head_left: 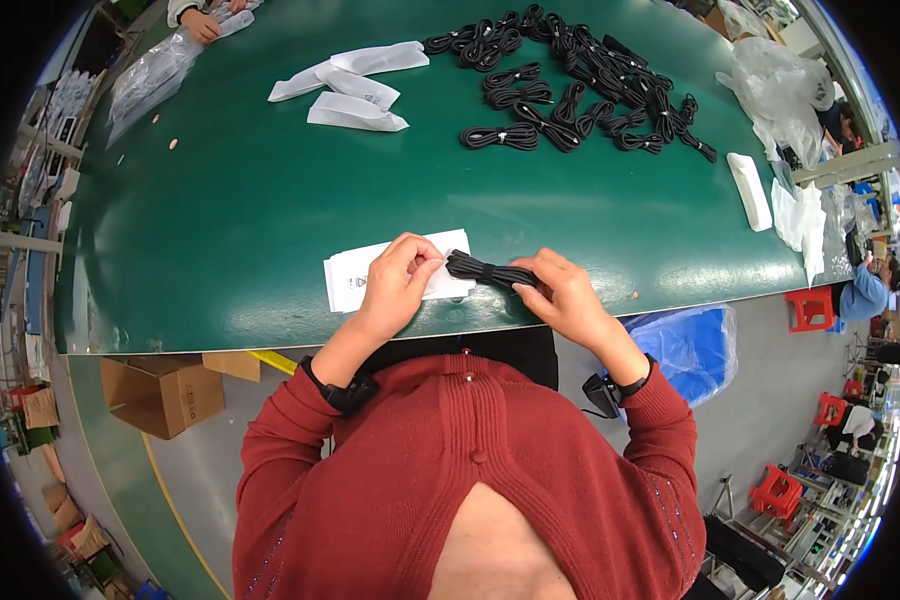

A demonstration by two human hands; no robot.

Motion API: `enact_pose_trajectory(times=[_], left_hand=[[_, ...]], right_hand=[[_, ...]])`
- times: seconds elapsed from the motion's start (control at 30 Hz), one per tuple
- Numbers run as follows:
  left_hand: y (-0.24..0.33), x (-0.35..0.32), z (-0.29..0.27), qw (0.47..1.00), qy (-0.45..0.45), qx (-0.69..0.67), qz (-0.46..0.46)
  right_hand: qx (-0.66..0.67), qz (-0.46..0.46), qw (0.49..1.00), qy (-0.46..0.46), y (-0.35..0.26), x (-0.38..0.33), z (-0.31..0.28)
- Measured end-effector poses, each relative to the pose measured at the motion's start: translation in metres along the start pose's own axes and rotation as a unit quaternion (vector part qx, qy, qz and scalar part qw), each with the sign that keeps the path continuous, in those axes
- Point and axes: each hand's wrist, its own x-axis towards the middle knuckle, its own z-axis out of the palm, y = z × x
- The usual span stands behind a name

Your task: The person packages cables by hand, picking up a cable and a white bag, sliding the cable into the bag, and setting the packaged item aside. This process is repeated for several cables and bags.

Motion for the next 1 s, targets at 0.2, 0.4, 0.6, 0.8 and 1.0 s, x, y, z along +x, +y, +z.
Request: enact_pose_trajectory(times=[0.2, 0.4, 0.6, 0.8, 1.0], left_hand=[[-0.002, 0.000, 0.000, 1.000, -0.003, 0.019, -0.011], [0.012, 0.002, 0.000, 0.991, -0.004, 0.054, 0.126], [0.033, 0.009, -0.002, 0.973, -0.024, 0.109, 0.204], [0.041, 0.026, -0.008, 0.978, 0.008, 0.102, 0.181], [0.046, 0.079, -0.055, 0.977, 0.052, -0.204, -0.023]], right_hand=[[-0.131, -0.108, 0.985, 0.010, -0.012, -0.004, -0.003], [0.033, 0.051, 0.998, -0.027, -0.007, 0.007, -0.003], [0.201, 0.159, 0.965, -0.046, -0.005, 0.012, 0.011], [0.078, 0.001, 0.996, 0.051, -0.020, 0.037, 0.019], [0.061, -0.071, 0.985, 0.147, 0.002, 0.096, 0.007]])
